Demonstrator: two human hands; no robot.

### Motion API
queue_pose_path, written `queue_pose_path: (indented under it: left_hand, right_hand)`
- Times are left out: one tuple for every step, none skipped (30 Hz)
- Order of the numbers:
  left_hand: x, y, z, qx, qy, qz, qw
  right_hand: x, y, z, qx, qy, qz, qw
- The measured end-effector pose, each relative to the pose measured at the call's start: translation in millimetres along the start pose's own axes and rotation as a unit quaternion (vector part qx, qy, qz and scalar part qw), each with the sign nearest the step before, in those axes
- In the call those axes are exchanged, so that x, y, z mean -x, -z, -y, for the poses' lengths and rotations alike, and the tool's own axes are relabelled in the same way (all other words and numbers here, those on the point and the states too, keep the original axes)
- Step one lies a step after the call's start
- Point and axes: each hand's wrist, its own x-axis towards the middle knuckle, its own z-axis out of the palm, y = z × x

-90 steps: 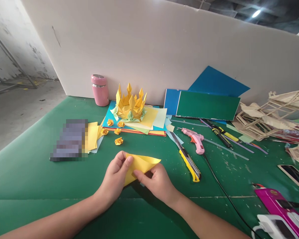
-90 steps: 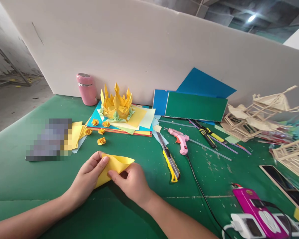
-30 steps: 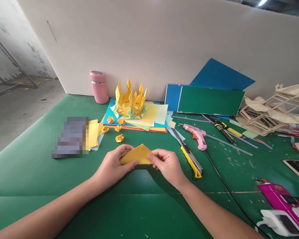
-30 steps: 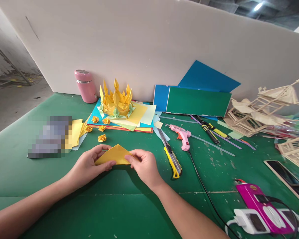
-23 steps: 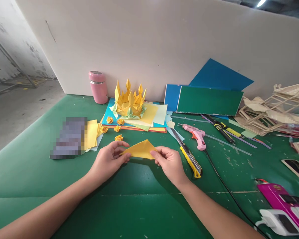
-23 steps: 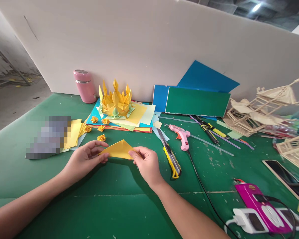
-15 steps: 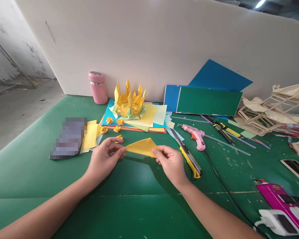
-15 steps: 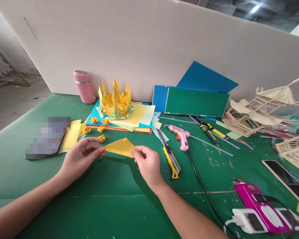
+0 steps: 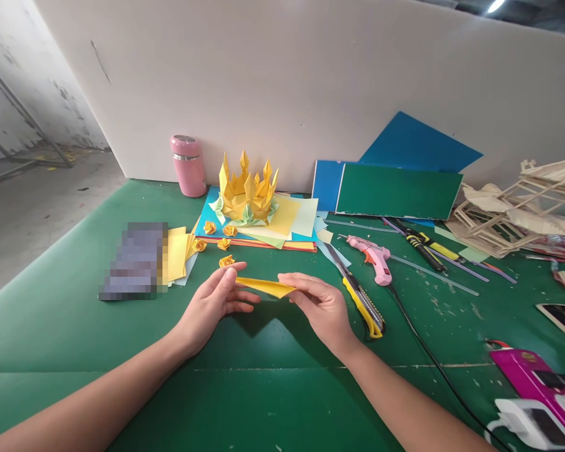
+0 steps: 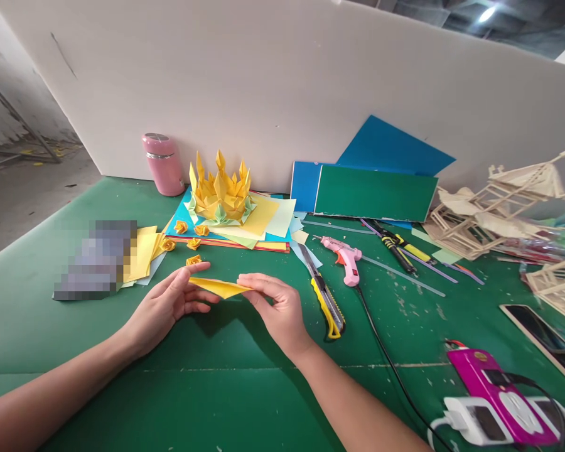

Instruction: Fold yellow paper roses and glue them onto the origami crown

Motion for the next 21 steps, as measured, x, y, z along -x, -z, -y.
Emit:
queue_pose_path:
  left_hand:
    - [-0.6,0.9,-0.1,0.0,0.0,0.005,1.0]
    - [-1.1,1.6,-0.2,0.0,-0.001,0.009,1.0]
    - [-1.5,2.1,-0.3,-0.001,-0.003,0.013,1.0]
    - [-1.9,2.3,-0.5,-0.002,-0.006,0.015,1.0]
    - [-2.2,2.4,-0.6,-0.004,-0.009,0.014,1.0]
    - [-2.4,2.3,-0.7,-0.007,-0.01,0.011,1.0]
    - [-2.7,2.2,-0.6,-0.01,-0.01,0.008,1.0]
    - [-2.8,2.0,-0.5,-0.014,-0.011,0.005,1.0]
    - [-3.0,1.9,-0.3,-0.019,-0.012,0.002,1.0]
    - [-3.1,1.9,-0.1,-0.026,-0.015,0.0,1.0]
    - [-3.2,2.0,0.2,-0.035,-0.019,-0.003,0.999]
    - [-3.4,2.2,0.4,-0.046,-0.024,-0.006,0.999]
    - [-3.5,2.5,0.7,-0.056,-0.031,-0.008,0.998]
    - [-3.7,2.8,0.8,-0.065,-0.039,-0.007,0.997]
    - [-3.8,3.1,1.0,-0.071,-0.048,-0.002,0.996]
    - [-3.8,3.4,1.2,-0.076,-0.058,0.006,0.995]
    - [-3.6,3.6,1.5,-0.079,-0.071,0.018,0.994]
    - [-3.3,3.6,1.9,-0.083,-0.085,0.033,0.992]
    - [-2.9,3.6,2.5,-0.091,-0.099,0.048,0.99]
    - [-2.4,3.4,3.2,-0.105,-0.114,0.06,0.986]
    - [-2.0,3.3,4.1,-0.127,-0.134,0.066,0.981]
  right_hand:
    - [0.0,0.5,0.5,0.005,0.007,0.014,1.0]
    - [-0.1,1.1,1.4,0.008,0.007,0.029,1.0]
    - [-0.1,1.8,2.4,0.01,0.001,0.043,0.999]
    - [-0.1,2.6,3.6,0.008,-0.009,0.057,0.998]
    - [0.0,3.4,4.7,0.0,-0.022,0.072,0.997]
    - [0.1,4.1,5.6,-0.014,-0.034,0.085,0.996]
    - [0.2,4.7,6.2,-0.029,-0.045,0.097,0.994]
    - [0.3,5.2,6.5,-0.044,-0.052,0.105,0.992]
    - [0.4,5.3,6.5,-0.051,-0.058,0.109,0.991]
    - [0.4,5.1,6.3,-0.05,-0.063,0.11,0.991]
    - [0.3,4.7,6.1,-0.04,-0.068,0.108,0.991]
    - [0.0,4.0,5.9,-0.026,-0.074,0.103,0.992]
    - [-0.2,3.2,5.7,-0.01,-0.078,0.098,0.992]
    - [-0.6,2.4,5.5,0.005,-0.081,0.094,0.992]
    - [-0.9,1.9,5.3,0.017,-0.081,0.088,0.993]
    - [-1.2,1.6,5.0,0.027,-0.076,0.079,0.994]
    - [-1.4,1.6,4.6,0.037,-0.07,0.068,0.995]
    - [-1.4,1.9,4.1,0.046,-0.061,0.053,0.996]
    - [-1.3,2.4,3.8,0.056,-0.052,0.035,0.996]
    - [-1.2,3.2,3.6,0.066,-0.041,0.016,0.997]
    - [-0.9,3.9,3.8,0.077,-0.027,-0.002,0.997]
